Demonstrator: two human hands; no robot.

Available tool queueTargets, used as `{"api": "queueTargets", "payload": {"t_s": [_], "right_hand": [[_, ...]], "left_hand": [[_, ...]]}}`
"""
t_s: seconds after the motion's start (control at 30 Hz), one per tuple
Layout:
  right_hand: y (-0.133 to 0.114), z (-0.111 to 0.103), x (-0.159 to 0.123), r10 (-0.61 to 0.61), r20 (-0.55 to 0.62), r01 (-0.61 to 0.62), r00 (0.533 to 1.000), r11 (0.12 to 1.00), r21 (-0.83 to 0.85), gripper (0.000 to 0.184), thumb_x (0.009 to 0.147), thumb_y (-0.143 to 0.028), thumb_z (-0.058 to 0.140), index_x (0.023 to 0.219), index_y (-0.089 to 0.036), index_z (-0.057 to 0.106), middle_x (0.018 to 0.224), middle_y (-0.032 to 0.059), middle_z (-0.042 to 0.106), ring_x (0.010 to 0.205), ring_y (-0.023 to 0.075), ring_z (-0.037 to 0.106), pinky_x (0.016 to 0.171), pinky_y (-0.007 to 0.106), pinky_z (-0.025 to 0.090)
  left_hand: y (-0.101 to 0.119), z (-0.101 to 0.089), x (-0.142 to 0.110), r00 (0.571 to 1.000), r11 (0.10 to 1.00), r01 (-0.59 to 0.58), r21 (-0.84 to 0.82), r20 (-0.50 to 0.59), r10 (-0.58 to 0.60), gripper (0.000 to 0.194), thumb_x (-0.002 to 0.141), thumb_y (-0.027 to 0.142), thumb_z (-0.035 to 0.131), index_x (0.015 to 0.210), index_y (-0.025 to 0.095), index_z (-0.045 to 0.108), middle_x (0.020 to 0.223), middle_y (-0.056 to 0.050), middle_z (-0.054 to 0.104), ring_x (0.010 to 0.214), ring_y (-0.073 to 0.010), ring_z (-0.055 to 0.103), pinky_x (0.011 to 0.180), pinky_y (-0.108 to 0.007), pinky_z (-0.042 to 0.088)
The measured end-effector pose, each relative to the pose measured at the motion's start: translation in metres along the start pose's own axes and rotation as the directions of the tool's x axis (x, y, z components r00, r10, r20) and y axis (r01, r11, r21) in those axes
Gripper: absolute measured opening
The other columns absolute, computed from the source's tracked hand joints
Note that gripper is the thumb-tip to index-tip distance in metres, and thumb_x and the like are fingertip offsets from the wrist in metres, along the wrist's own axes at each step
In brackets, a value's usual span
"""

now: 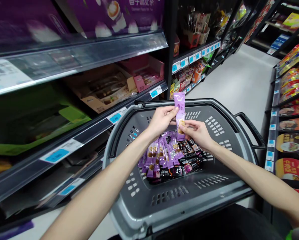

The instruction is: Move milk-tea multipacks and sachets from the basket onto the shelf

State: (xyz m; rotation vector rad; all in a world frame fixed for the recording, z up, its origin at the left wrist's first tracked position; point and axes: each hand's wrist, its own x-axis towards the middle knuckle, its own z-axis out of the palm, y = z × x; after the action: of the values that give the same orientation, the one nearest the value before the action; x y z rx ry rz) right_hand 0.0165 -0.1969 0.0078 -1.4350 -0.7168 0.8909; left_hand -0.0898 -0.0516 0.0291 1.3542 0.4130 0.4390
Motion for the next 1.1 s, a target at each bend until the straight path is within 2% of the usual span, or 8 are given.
{"api": "queueTargets", "payload": {"t_s": [0.17,0.3,0.47,0.6,0.77,0.93,1.1], "right_hand": [[-0.001,-0.001,0.0,0.03,-0.012,-0.03,0.999,0.999,0.013,0.036,0.068,-0.043,0.091,0.089,-0.019,0.077,0.072,0.0014,0.076,0.049,0.0091,0.058,0.047,0.025,0.05],[-0.002,-0.001,0.0,0.016,-0.018,-0.017,1.0,1.0,-0.018,0.036,0.074,-0.052,0.085,0.087,-0.019,0.078,0.06,-0.0014,0.069,0.048,0.0094,0.056,0.047,0.025,0.05],[0.001,-0.003,0.003,-0.018,-0.072,0.016,0.997,1.0,-0.026,0.036,0.071,-0.05,0.088,0.085,-0.019,0.077,0.065,0.0002,0.072,0.052,0.0107,0.06,0.047,0.025,0.05],[0.001,-0.007,0.006,-0.071,-0.125,0.07,0.99,0.997,-0.017,0.038,0.071,-0.051,0.089,0.084,-0.018,0.075,0.064,0.0009,0.071,0.055,0.0117,0.062,0.048,0.024,0.051],[0.0,-0.008,0.005,-0.083,-0.156,0.087,0.984,0.996,0.018,0.038,0.069,-0.049,0.091,0.081,-0.018,0.072,0.062,0.0,0.069,0.056,0.0121,0.063,0.048,0.023,0.05],[-0.001,-0.007,0.005,-0.076,-0.141,0.082,0.987,0.996,0.036,0.036,0.07,-0.046,0.09,0.087,-0.019,0.074,0.069,0.0006,0.07,0.058,0.0114,0.062,0.048,0.024,0.05],[-0.003,-0.008,0.005,-0.098,-0.153,0.106,0.983,0.993,0.046,0.035,0.069,-0.044,0.091,0.087,-0.018,0.074,0.074,0.0008,0.071,0.056,0.0095,0.061,0.048,0.023,0.048]], "left_hand": [[-0.001,0.0,0.0,0.999,1.0,0.009,-0.015,0.039,-0.008,0.058,0.074,0.072,0.075,0.085,0.015,0.071,0.085,-0.008,0.077,0.081,-0.02,0.073,0.074,-0.032,0.06],[-0.002,0.0,0.0,0.999,0.999,0.023,-0.037,0.023,-0.022,0.056,0.078,0.071,0.072,0.086,0.016,0.07,0.085,-0.007,0.076,0.08,-0.0191,0.073,0.075,-0.032,0.061],[-0.003,0.001,-0.001,0.999,0.998,0.033,-0.046,0.014,-0.033,0.038,0.081,0.049,0.079,0.096,0.015,0.071,0.087,-0.004,0.075,0.081,-0.0149,0.07,0.078,-0.03,0.06],[-0.007,0.001,-0.003,0.999,0.999,0.036,-0.029,0.031,-0.036,0.045,0.072,0.029,0.087,0.111,0.013,0.069,0.094,-0.006,0.075,0.082,-0.014,0.07,0.081,-0.03,0.058],[-0.01,-0.001,-0.002,0.998,0.999,0.009,0.04,0.06,-0.012,0.04,0.062,0.026,0.092,0.094,0.01,0.072,0.089,-0.008,0.076,0.079,-0.0147,0.07,0.079,-0.031,0.057],[-0.009,-0.001,-0.003,1.0,0.998,0.011,0.06,-0.008,-0.01,0.041,0.06,0.027,0.093,0.092,0.01,0.074,0.086,-0.008,0.077,0.074,-0.0153,0.07,0.076,-0.032,0.058],[-0.008,0.001,-0.006,1.0,0.998,0.028,0.054,0.008,-0.028,0.042,0.057,0.027,0.094,0.091,0.01,0.075,0.083,-0.008,0.078,0.072,-0.0161,0.071,0.076,-0.033,0.059]]}}
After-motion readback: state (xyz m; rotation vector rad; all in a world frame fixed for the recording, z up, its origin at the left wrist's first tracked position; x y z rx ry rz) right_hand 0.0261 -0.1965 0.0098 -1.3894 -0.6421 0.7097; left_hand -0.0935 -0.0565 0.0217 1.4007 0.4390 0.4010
